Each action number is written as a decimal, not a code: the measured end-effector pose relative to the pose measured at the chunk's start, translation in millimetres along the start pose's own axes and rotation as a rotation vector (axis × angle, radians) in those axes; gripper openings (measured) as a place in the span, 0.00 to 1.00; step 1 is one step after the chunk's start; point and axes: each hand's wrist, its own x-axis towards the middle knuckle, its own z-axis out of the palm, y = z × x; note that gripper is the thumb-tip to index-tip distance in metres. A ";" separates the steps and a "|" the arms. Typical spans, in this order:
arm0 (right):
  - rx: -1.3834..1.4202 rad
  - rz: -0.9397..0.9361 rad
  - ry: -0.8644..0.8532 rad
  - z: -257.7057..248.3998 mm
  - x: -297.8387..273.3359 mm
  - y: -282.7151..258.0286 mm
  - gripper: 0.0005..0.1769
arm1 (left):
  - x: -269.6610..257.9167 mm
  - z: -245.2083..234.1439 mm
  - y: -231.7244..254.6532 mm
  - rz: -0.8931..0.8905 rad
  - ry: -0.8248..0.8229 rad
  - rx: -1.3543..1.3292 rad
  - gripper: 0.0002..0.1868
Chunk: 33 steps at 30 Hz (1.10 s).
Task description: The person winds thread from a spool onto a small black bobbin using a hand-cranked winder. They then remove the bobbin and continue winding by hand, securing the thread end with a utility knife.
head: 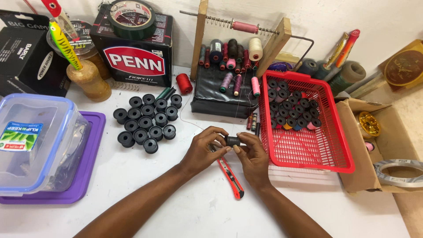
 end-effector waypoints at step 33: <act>0.123 0.242 0.043 4.3 2.3 -13.8 0.19 | 3.9 -0.8 5.2 0.003 0.038 -0.018 0.05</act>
